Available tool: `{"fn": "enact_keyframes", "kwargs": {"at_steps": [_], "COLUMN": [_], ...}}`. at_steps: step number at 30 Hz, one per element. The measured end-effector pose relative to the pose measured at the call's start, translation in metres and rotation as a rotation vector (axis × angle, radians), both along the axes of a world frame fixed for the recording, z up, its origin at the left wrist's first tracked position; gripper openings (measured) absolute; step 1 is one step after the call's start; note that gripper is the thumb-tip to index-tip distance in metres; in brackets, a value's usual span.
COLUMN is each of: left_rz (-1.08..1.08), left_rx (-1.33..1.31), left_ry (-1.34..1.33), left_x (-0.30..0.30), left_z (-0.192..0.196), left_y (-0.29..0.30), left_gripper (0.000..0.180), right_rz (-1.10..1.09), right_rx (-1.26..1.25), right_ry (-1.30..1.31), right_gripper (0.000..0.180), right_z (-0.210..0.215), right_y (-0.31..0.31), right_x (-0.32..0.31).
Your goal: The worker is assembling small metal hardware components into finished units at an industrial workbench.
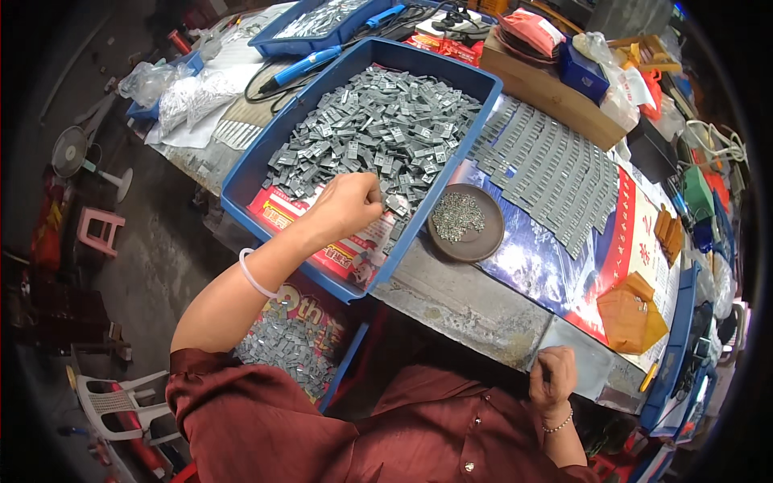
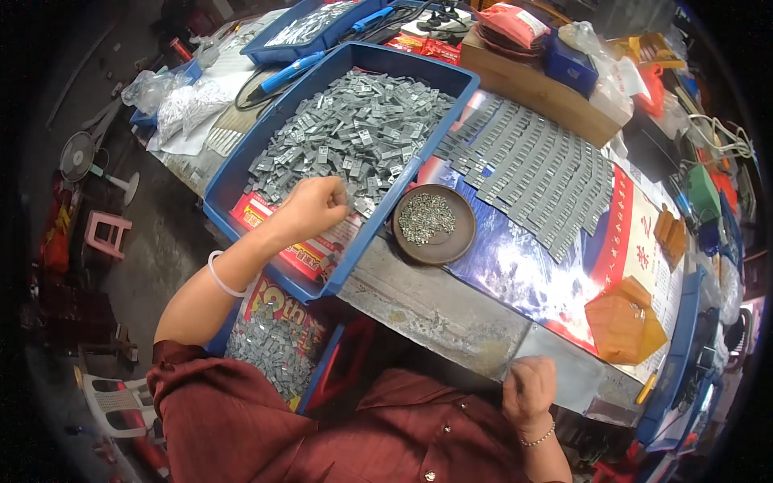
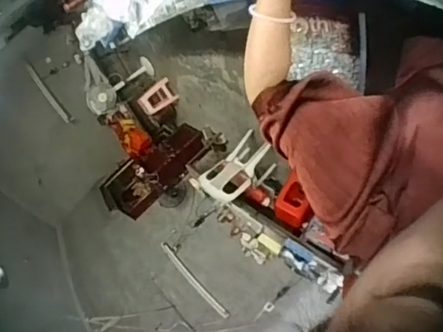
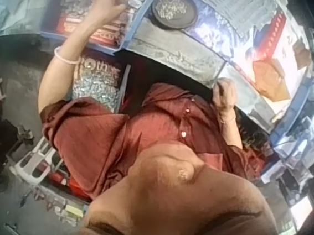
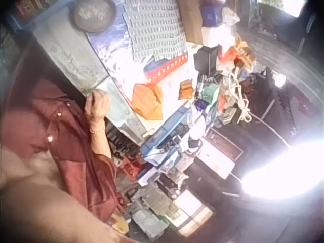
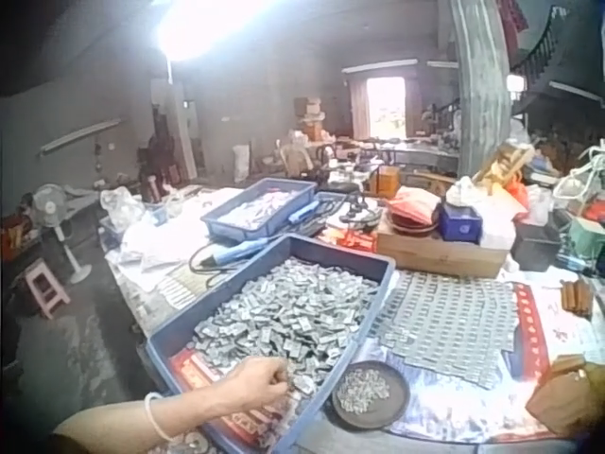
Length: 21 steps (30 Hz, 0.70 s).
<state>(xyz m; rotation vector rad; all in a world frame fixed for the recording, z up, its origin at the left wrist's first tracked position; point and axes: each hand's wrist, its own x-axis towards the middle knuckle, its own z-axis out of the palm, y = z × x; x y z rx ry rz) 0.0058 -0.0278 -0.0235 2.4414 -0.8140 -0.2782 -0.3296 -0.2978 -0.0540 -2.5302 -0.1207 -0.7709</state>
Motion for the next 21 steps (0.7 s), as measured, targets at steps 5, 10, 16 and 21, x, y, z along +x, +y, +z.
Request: {"fn": "enact_keyframes", "kwargs": {"at_steps": [5,10,16,21], "left_rz": [0.022,0.052,0.025,-0.182], "left_rx": [-0.031,-0.224,-0.893,-1.211], "left_ry": [0.02,0.366,0.92,1.237], "left_x": [-0.009,-0.009,-0.045,-0.097], "left_z": [0.016,0.021,0.059,0.05], "left_y": [-0.001,0.007,0.006,-0.011], "left_gripper": [0.013,0.012,0.01,0.039], "right_rz": [0.003,-0.01,0.003,-0.033], "right_rx": [0.004,0.016,0.025,0.325], "right_ry": [-0.021,-0.011,-0.056,-0.026], "right_gripper": [0.024,0.023,0.021,0.02], "right_z": [-0.001,0.001,0.002,0.01], "right_y": [-0.001,-0.002,-0.003,0.002], "right_x": [-0.002,-0.001,-0.004,-0.011]}}
